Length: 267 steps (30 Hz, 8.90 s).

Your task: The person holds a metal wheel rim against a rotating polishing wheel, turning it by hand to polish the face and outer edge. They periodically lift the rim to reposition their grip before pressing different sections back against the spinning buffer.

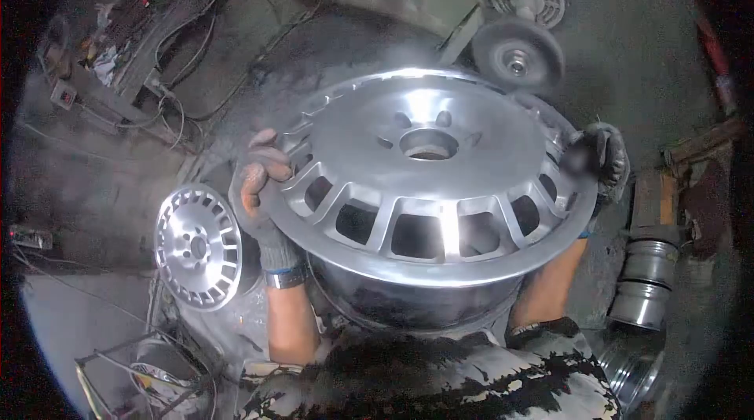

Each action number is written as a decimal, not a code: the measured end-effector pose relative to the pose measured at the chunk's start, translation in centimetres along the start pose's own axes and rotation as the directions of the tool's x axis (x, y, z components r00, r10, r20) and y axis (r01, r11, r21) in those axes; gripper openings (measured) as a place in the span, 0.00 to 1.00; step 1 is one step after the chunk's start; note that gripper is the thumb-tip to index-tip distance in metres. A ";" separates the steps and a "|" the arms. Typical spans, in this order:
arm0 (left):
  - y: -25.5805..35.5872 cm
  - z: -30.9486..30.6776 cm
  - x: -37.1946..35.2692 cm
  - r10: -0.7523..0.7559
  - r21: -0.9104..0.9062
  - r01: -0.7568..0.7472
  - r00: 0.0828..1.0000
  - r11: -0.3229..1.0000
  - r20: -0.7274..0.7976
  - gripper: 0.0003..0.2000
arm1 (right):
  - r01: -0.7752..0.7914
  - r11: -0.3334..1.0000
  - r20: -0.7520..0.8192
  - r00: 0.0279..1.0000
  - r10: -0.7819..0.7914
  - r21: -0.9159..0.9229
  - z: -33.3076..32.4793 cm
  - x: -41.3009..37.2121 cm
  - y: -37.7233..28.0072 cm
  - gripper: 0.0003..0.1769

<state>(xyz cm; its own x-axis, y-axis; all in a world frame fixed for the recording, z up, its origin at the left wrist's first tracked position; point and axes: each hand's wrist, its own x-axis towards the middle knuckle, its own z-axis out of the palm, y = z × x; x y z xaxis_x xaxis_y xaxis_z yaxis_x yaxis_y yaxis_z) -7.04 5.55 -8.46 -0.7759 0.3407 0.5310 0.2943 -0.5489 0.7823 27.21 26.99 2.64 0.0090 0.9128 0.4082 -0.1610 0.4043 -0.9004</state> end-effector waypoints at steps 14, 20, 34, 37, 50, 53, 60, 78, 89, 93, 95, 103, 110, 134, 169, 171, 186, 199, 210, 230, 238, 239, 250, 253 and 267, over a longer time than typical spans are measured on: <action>-1.2 -1.2 0.6 -0.125 0.077 0.125 0.992 0.989 0.002 0.17 | 0.392 0.863 0.075 0.918 -0.390 -0.318 0.9 1.9 3.9 0.16; -1.0 -0.2 -0.5 -0.030 0.081 0.026 0.998 0.996 0.052 0.17 | 0.241 0.955 0.009 0.970 -0.243 -0.175 -0.9 1.4 3.2 0.20; 0.9 -0.3 -2.1 0.016 0.036 -0.022 0.988 0.999 0.153 0.21 | -0.093 0.995 0.070 0.993 0.095 -0.027 -4.6 -1.8 -3.9 0.19; 1.3 0.0 -2.5 -0.110 0.013 0.110 0.992 0.994 0.054 0.19 | -0.234 0.972 0.190 0.955 0.227 0.016 -5.8 -0.5 -4.1 0.17; 1.8 -0.1 -1.2 -0.050 0.122 0.046 0.998 0.991 0.034 0.19 | -0.134 0.981 0.341 0.937 0.080 0.139 -2.6 2.0 1.1 0.21; 1.5 -0.1 -1.0 -0.018 0.129 0.014 0.999 0.992 0.029 0.18 | -0.055 0.987 0.244 0.970 0.016 0.153 -1.9 1.9 1.7 0.22; -0.1 0.2 0.0 0.026 -0.002 -0.026 0.995 1.000 0.099 0.18 | 0.200 0.963 0.004 0.979 -0.203 -0.179 -2.3 -0.5 0.7 0.23; 1.8 -0.6 -0.9 -0.012 0.201 -0.008 0.995 0.980 0.102 0.24 | 0.223 0.933 0.028 0.974 -0.224 -0.284 2.5 -2.8 -2.8 0.30; 4.3 1.2 -2.3 0.070 0.459 -0.094 0.995 0.883 0.067 0.21 | 0.227 0.915 0.065 0.974 -0.218 -0.333 2.2 -1.8 -2.1 0.28; 5.3 1.0 -3.1 0.075 0.496 -0.143 0.985 0.856 0.155 0.20 | 0.271 0.892 0.027 0.960 -0.280 -0.362 1.2 -3.1 -3.0 0.27; 6.8 1.4 -3.2 0.047 0.461 -0.128 0.982 0.878 0.182 0.20 | 0.330 0.871 0.008 0.936 -0.352 -0.365 0.3 -4.0 -3.1 0.27; 9.0 1.7 -4.7 -0.033 0.341 -0.033 0.982 0.939 0.188 0.26 | 0.213 0.910 -0.065 0.966 -0.251 -0.357 -0.4 -6.7 -5.8 0.25; 9.2 1.9 -3.4 0.074 0.397 -0.191 0.954 0.898 0.291 0.21 | 0.302 0.882 -0.005 0.945 -0.326 -0.361 -0.9 -5.3 -3.0 0.22; 7.2 3.0 -3.9 0.098 0.330 -0.118 0.992 0.937 0.077 0.16 | -0.339 0.765 0.267 0.937 0.225 0.548 -3.3 4.5 8.9 0.13; 1.8 0.6 -1.2 -0.024 0.193 0.019 0.999 0.981 0.023 0.17 | 0.099 0.995 0.161 0.982 -0.102 0.025 -2.7 3.8 4.4 0.17; 2.6 1.4 -1.5 -0.101 0.079 0.102 0.995 0.992 -0.023 0.18 | 0.098 0.995 0.137 0.986 -0.096 -0.008 -2.9 2.6 3.3 0.17; 2.9 0.9 -3.8 -0.247 -0.070 0.249 0.968 0.966 0.038 0.24 | 0.161 0.963 0.012 0.987 -0.162 -0.214 -3.1 -5.9 -3.2 0.18; 4.7 0.7 -2.4 -0.010 0.140 0.008 1.000 0.990 0.019 0.19 | 0.135 0.979 0.069 0.990 -0.126 -0.150 -0.7 -3.6 -1.5 0.18; 3.3 0.6 -0.8 0.029 0.164 -0.032 0.999 0.986 0.020 0.18 | 0.126 0.979 0.073 0.991 -0.116 -0.159 0.0 -4.2 -1.6 0.19; 1.8 0.1 -1.6 0.042 0.201 -0.050 0.998 0.978 0.046 0.22 | 0.110 0.992 -0.025 0.993 -0.111 -0.057 1.5 -1.6 -0.9 0.23; 4.5 0.6 -1.8 0.073 0.356 -0.125 0.985 0.926 0.157 0.20 | 0.112 0.984 0.074 0.992 -0.103 -0.136 1.3 -1.3 -1.7 0.23; 4.5 0.8 -2.0 0.095 0.354 -0.153 0.980 0.922 0.176 0.19 | 0.064 0.996 0.073 0.996 -0.059 -0.067 0.3 -1.5 -1.6 0.22; 7.5 1.8 -3.6 0.013 0.314 -0.095 0.967 0.945 0.253 0.20 | 0.212 0.948 -0.018 0.975 -0.222 -0.237 -2.6 -5.6 -3.5 0.22; 8.1 2.1 -3.9 0.005 0.295 -0.064 0.980 0.953 0.198 0.23 | 0.231 0.936 -0.009 0.970 -0.242 -0.266 -2.4 -5.8 -3.8 0.24; 9.5 3.6 -3.1 0.004 0.453 -0.120 0.968 0.883 0.249 0.20 | 0.157 0.977 0.143 0.980 -0.136 -0.144 -2.5 -1.6 -0.4 0.19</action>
<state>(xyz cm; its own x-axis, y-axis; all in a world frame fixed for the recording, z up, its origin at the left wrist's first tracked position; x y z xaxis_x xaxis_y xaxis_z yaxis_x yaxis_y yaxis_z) 0.15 2.02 -1.47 -0.6114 0.5181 0.5982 0.6060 -0.1796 0.7749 29.73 25.50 1.95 -0.1107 0.8315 0.5443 -0.0139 0.5463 -0.8375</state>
